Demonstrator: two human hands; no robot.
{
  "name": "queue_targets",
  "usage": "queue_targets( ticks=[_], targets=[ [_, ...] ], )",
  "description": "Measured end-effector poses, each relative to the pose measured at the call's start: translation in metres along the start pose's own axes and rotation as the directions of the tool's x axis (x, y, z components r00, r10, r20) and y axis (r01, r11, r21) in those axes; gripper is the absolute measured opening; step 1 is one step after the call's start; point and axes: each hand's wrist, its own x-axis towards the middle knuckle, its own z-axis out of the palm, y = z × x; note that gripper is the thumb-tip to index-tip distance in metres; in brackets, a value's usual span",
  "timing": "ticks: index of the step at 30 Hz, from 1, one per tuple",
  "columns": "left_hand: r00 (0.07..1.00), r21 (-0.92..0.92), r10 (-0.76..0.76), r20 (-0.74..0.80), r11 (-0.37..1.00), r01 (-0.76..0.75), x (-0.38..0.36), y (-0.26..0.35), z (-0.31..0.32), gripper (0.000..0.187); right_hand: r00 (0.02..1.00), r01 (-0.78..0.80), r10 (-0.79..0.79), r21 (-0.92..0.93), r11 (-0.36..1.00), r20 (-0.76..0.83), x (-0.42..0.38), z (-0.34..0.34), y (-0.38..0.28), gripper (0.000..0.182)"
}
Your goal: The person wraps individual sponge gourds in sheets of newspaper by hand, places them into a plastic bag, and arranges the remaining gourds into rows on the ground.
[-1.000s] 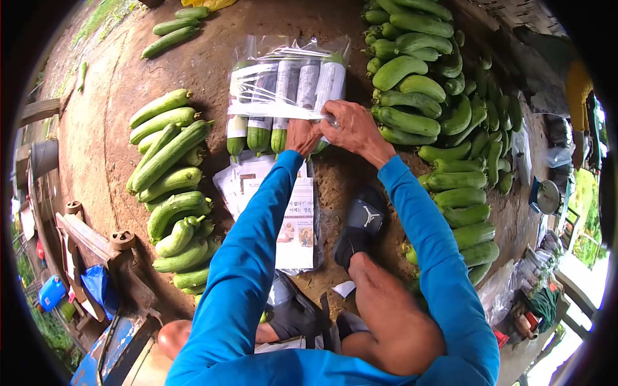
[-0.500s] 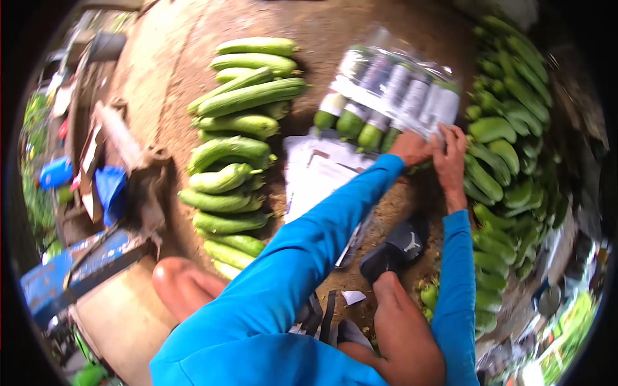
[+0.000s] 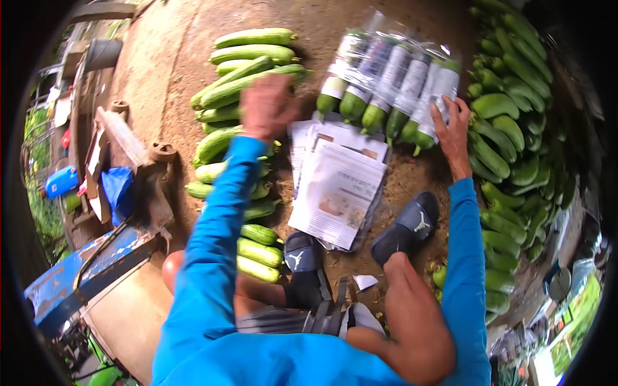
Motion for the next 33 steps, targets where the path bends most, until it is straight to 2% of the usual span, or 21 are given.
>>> queue_targets(
  ticks=[1, 3, 5, 7, 8, 10, 12, 13, 15, 16, 17, 18, 19, 21, 23, 25, 26, 27, 29, 31, 33],
  targets=[
    [0.999, 0.104, -0.001, -0.050, 0.995, 0.007, -0.011, -0.042, 0.000, 0.055, 0.999, -0.044, 0.044, 0.030, 0.999, -0.007, -0.003, -0.006, -0.014, 0.058],
    [0.996, 0.295, -0.084, 0.027, 0.953, 0.072, -0.033, -0.103, 0.002, 0.069, 0.999, -0.013, 0.013, 0.006, 1.000, -0.052, -0.019, -0.012, -0.031, 0.055],
    [0.978, 0.267, -0.081, 0.194, 0.963, 0.027, -0.038, -0.130, -0.008, 0.077, 0.993, 0.028, -0.023, 0.047, 0.998, -0.117, -0.038, -0.017, -0.057, 0.046],
    [0.955, 0.291, -0.115, 0.273, 0.956, 0.033, -0.031, -0.139, -0.010, 0.078, 0.973, 0.231, -0.231, 0.002, 0.973, 0.012, -0.068, -0.012, -0.086, 0.039],
    [0.943, 0.341, -0.184, 0.278, 0.937, 0.082, -0.029, -0.140, -0.006, 0.078, 0.951, 0.250, -0.261, 0.085, 0.964, 0.166, -0.088, -0.004, -0.102, 0.036],
    [0.936, 0.422, -0.232, 0.266, 0.901, 0.103, -0.023, -0.149, 0.015, 0.079, 0.803, 0.307, -0.398, 0.263, 0.914, 0.444, -0.135, 0.017, -0.122, 0.045],
    [0.914, 0.485, -0.259, 0.313, 0.871, 0.080, -0.013, -0.145, 0.014, 0.082, 0.519, 0.565, -0.669, 0.374, 0.735, 0.532, -0.181, 0.053, -0.124, 0.060],
    [0.932, 0.438, -0.222, 0.285, 0.896, 0.079, -0.013, -0.151, 0.020, 0.083, 0.347, 0.598, -0.616, 0.339, 0.726, 0.708, -0.200, 0.064, -0.127, 0.076],
    [0.979, 0.355, -0.087, 0.185, 0.935, 0.016, -0.016, -0.170, 0.030, 0.086, 0.281, 0.687, -0.639, 0.315, 0.655, 0.716, -0.218, 0.078, -0.116, 0.092],
    [0.978, 0.358, -0.083, 0.194, 0.934, 0.008, -0.013, -0.162, 0.017, 0.086, 0.312, 0.676, -0.624, 0.295, 0.675, 0.716, -0.218, 0.084, -0.110, 0.099],
    [0.929, 0.313, -0.127, 0.348, 0.950, 0.012, -0.006, -0.156, 0.002, 0.085, 0.342, 0.664, -0.608, 0.274, 0.696, 0.717, -0.217, 0.089, -0.104, 0.106],
    [0.856, 0.269, -0.162, 0.491, 0.963, 0.027, -0.003, -0.147, -0.009, 0.084, 0.278, 0.679, -0.598, 0.286, 0.676, 0.752, -0.210, 0.085, -0.102, 0.111],
    [0.856, 0.270, -0.162, 0.491, 0.963, 0.028, -0.008, -0.141, -0.013, 0.084, 0.278, 0.679, -0.599, 0.287, 0.675, 0.751, -0.209, 0.086, -0.096, 0.111],
    [0.915, 0.065, 0.006, 0.405, 0.997, -0.035, -0.020, -0.131, -0.021, 0.076, 0.252, 0.689, -0.631, 0.322, 0.650, 0.734, -0.207, 0.089, -0.083, 0.111],
    [0.925, 0.057, -0.065, 0.375, 0.997, 0.048, -0.035, -0.106, -0.039, 0.071, 0.217, 0.720, -0.619, 0.304, 0.624, 0.755, -0.197, 0.077, -0.076, 0.110],
    [0.915, 0.065, -0.078, 0.397, 0.996, 0.057, -0.060, -0.092, -0.049, 0.063, 0.221, 0.632, -0.579, 0.337, 0.698, 0.785, -0.189, 0.065, -0.082, 0.105],
    [0.886, -0.234, -0.162, 0.435, 0.930, 0.285, -0.081, -0.070, -0.056, 0.058, 0.227, 0.630, -0.578, 0.335, 0.701, 0.784, -0.194, 0.064, -0.086, 0.105],
    [0.843, -0.494, -0.221, 0.490, 0.726, 0.478, -0.100, -0.040, -0.059, 0.055, 0.283, 0.629, -0.562, 0.292, 0.720, 0.777, -0.199, 0.066, -0.092, 0.099],
    [0.691, -0.459, -0.299, 0.659, 0.568, 0.683, -0.137, -0.008, -0.056, 0.052, 0.331, 0.631, -0.553, 0.256, 0.732, 0.765, -0.211, 0.073, -0.095, 0.094],
    [0.732, -0.532, -0.266, 0.628, 0.540, 0.652, -0.163, 0.030, -0.056, 0.051, 0.286, 0.767, -0.596, 0.194, 0.612, 0.751, -0.225, 0.085, -0.094, 0.086],
    [0.739, -0.500, -0.164, 0.653, 0.639, 0.584, -0.186, 0.035, -0.026, 0.056, 0.251, 0.827, -0.612, 0.162, 0.539, 0.750, -0.222, 0.089, -0.092, 0.083]
  ],
)
